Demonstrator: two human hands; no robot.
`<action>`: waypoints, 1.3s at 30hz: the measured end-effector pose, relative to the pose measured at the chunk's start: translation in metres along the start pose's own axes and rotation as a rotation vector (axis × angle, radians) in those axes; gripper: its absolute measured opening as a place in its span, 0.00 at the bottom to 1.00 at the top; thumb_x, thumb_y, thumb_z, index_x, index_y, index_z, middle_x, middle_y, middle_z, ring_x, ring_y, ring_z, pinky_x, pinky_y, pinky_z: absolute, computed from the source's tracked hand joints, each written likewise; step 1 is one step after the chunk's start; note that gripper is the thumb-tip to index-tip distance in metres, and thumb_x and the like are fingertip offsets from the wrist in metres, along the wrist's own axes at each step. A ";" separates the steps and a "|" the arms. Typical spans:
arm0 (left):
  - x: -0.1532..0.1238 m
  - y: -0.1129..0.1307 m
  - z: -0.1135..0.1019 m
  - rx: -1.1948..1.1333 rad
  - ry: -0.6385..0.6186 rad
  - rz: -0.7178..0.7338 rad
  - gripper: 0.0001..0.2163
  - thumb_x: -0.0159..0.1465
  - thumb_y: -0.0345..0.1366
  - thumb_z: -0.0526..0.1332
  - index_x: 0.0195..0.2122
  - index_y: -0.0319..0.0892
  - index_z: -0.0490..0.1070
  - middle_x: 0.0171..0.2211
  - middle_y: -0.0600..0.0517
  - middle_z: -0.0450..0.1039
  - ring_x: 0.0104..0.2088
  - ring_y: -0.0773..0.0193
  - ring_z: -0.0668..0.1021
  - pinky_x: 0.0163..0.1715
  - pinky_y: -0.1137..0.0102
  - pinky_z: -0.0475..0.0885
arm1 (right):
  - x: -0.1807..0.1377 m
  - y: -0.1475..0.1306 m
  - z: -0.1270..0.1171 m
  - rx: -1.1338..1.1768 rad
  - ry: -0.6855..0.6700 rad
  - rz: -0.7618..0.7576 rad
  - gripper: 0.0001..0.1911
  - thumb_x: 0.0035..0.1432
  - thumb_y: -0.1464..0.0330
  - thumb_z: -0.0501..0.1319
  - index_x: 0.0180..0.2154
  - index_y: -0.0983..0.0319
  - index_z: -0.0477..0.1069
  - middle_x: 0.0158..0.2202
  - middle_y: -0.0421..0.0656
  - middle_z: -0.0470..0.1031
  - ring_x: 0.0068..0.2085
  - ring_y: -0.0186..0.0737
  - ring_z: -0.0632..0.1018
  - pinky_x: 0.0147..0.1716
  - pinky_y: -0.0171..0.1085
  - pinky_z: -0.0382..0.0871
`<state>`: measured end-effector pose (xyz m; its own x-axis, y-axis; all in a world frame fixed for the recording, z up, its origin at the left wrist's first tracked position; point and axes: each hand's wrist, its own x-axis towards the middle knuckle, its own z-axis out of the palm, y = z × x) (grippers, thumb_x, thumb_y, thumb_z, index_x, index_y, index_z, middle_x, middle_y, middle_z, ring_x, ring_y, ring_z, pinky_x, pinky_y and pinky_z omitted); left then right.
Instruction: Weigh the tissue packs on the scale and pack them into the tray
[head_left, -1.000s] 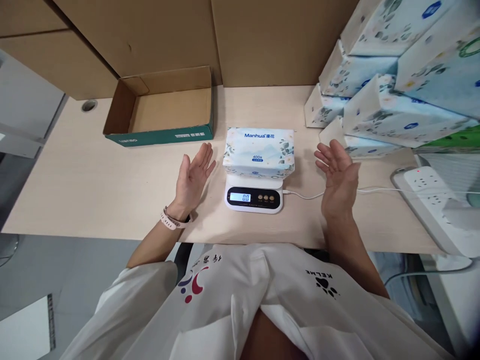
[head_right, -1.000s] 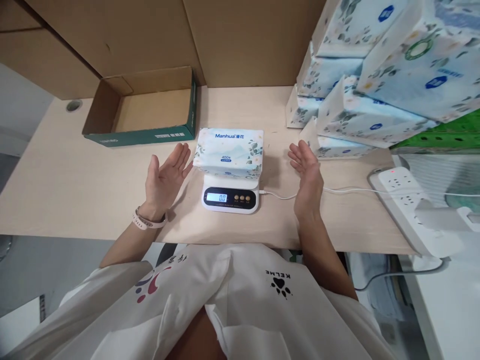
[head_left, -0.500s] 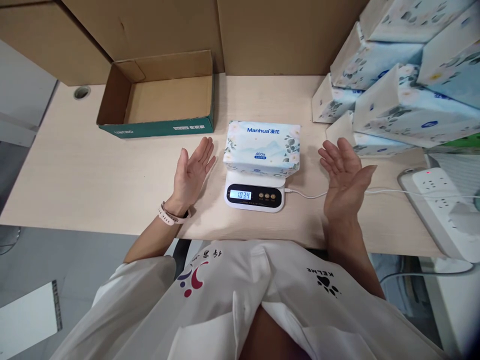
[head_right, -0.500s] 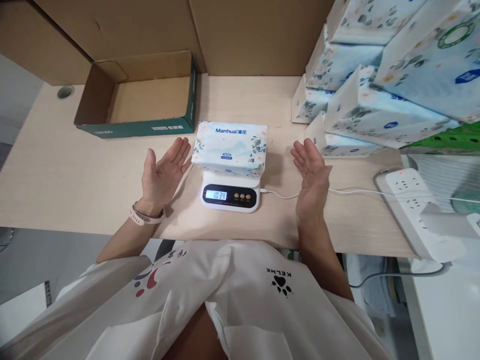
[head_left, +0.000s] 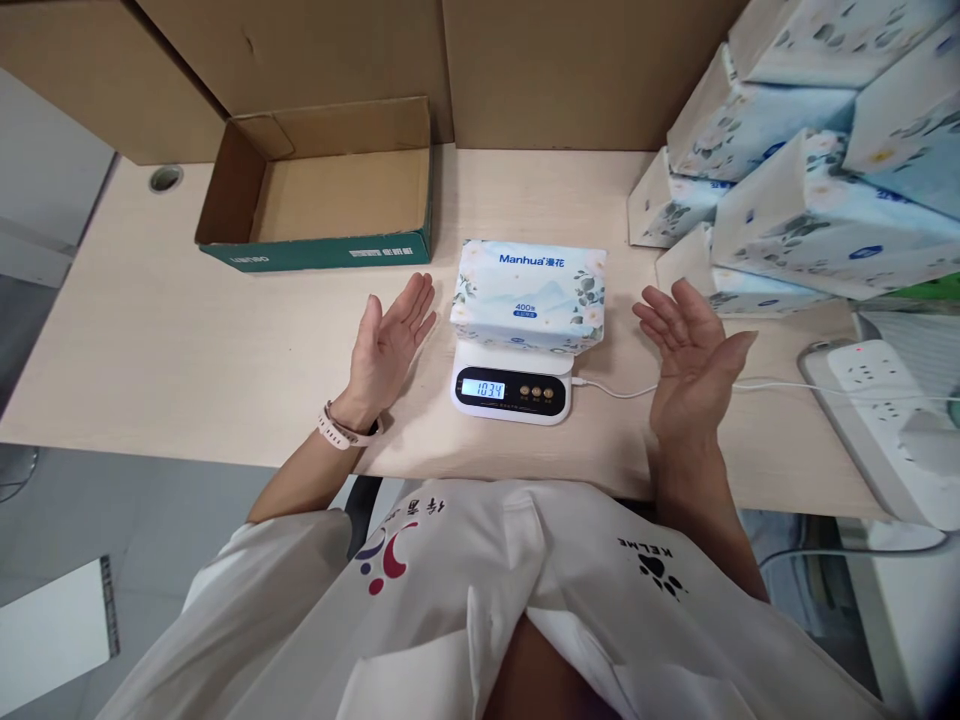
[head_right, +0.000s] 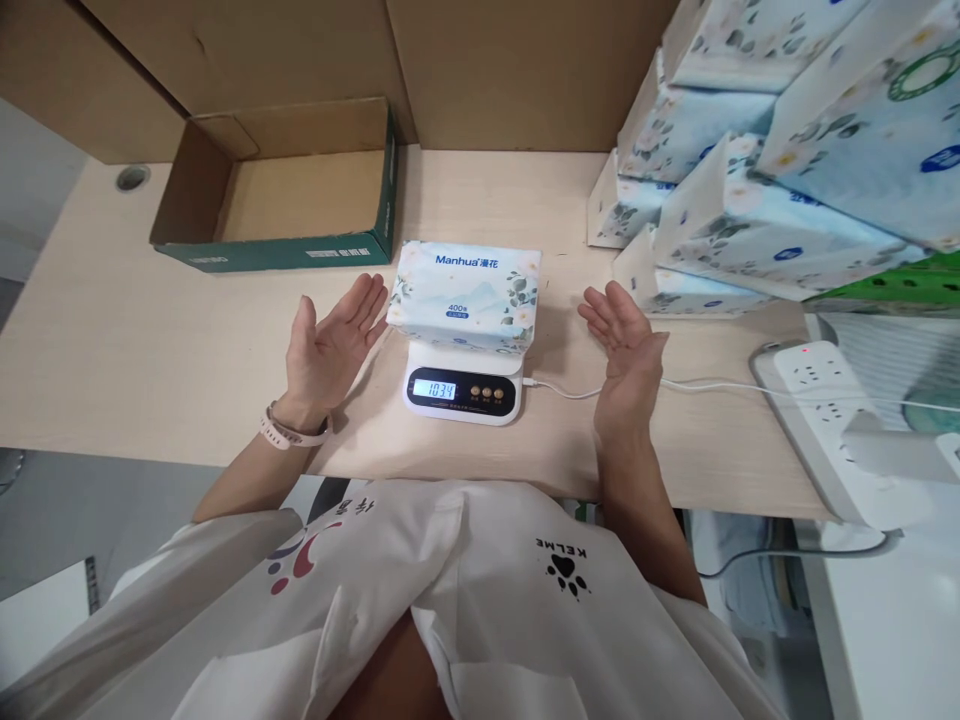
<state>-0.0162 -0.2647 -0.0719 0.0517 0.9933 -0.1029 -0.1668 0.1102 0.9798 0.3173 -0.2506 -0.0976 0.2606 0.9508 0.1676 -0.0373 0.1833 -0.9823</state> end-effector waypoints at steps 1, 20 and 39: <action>0.000 0.000 0.000 -0.002 0.000 0.004 0.44 0.70 0.75 0.46 0.75 0.51 0.67 0.82 0.51 0.52 0.84 0.47 0.50 0.83 0.49 0.49 | 0.000 0.000 0.000 -0.005 0.005 0.005 0.42 0.71 0.34 0.43 0.62 0.51 0.80 0.61 0.47 0.84 0.62 0.53 0.83 0.70 0.59 0.68; -0.004 0.005 0.001 -0.015 -0.020 0.037 0.43 0.70 0.73 0.46 0.75 0.51 0.67 0.82 0.52 0.55 0.84 0.47 0.51 0.83 0.50 0.50 | 0.004 0.006 -0.001 -0.004 0.005 -0.033 0.41 0.71 0.34 0.42 0.59 0.49 0.81 0.53 0.45 0.87 0.50 0.51 0.86 0.65 0.60 0.72; 0.007 -0.004 -0.005 0.020 -0.051 0.055 0.46 0.69 0.75 0.46 0.74 0.46 0.69 0.80 0.46 0.60 0.82 0.47 0.57 0.82 0.51 0.51 | 0.002 0.004 -0.002 -0.055 -0.150 -0.030 0.43 0.72 0.34 0.42 0.57 0.55 0.81 0.50 0.47 0.88 0.56 0.54 0.85 0.69 0.62 0.69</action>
<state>-0.0201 -0.2585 -0.0775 0.0933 0.9948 -0.0401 -0.1509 0.0539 0.9871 0.3197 -0.2485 -0.1013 0.1133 0.9726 0.2030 0.0224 0.2018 -0.9792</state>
